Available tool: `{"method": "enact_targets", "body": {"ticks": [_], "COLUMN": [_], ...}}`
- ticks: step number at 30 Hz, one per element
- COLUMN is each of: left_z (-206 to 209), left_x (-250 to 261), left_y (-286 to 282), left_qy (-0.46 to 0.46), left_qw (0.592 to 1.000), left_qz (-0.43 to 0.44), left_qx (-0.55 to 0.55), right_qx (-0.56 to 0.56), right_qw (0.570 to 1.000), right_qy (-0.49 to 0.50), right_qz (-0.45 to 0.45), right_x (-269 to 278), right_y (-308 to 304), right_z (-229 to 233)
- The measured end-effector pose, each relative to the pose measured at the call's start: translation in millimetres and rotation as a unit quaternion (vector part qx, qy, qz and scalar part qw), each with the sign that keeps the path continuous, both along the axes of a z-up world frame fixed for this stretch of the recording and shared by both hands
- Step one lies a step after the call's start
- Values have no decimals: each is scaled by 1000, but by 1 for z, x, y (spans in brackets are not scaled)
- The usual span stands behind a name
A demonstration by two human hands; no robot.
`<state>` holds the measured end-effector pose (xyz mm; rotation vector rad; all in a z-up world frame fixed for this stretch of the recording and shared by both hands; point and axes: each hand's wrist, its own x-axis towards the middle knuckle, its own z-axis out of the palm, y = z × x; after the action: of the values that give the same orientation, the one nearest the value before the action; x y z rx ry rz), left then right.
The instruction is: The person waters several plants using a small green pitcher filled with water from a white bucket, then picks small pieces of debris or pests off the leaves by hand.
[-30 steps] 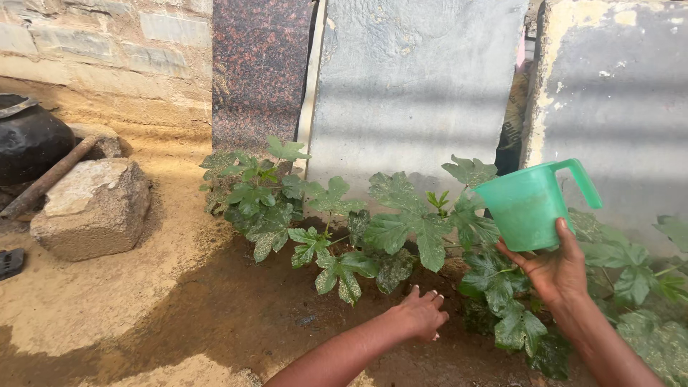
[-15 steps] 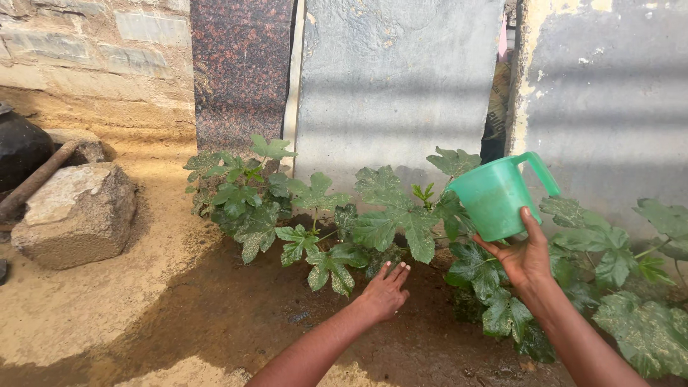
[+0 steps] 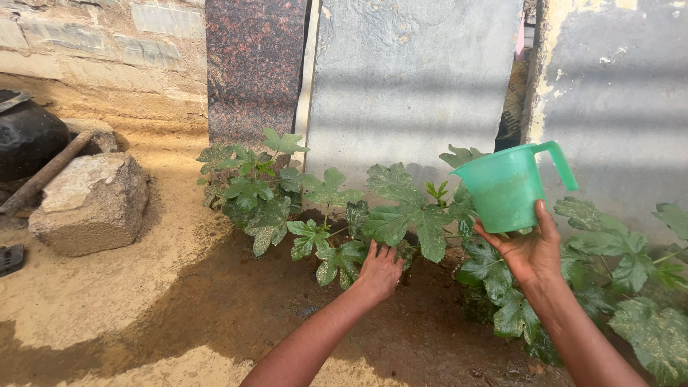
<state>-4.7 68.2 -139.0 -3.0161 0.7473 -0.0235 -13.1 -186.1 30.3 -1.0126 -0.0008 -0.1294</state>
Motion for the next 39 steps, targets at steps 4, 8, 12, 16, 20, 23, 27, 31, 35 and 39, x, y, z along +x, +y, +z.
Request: {"method": "enact_targets", "body": {"ticks": [4,8,12,16,20,23,27,31,35,39], "left_z": [4,-18,-44,-71,-80,-77,-51,-27,-14,-10], "left_x": [35,73,101,139,156,151,138,123,104,105], "left_y": [39,98,152,167,140,134,147,158,154,132], "left_qy": [56,-8,69,77,108,99,104,57,25,9], "left_qw": [987,942,773,646,596,564,485,564,685,779], "left_qz": [110,192,304,220,265,238,171,207,294,358], "left_qx": [-99,-276,-553,-727,-750,-785,-851,-798,-666,-515], "right_qx": [8,-14,-9,0,-18,-28,4,48,109,113], "right_qw": [999,996,991,987,983,981,982,982,980,985], "right_qy": [2,2,8,18,54,79,78,48,45,2], "right_qz": [44,86,135,161,173,173,172,174,159,129], "right_x": [-10,-18,-19,-8,5,7,5,7,8,0], "right_y": [31,71,110,140,159,167,174,174,164,149], "right_z": [2,-3,-15,-33,-51,-60,-70,-72,-62,-32]}}
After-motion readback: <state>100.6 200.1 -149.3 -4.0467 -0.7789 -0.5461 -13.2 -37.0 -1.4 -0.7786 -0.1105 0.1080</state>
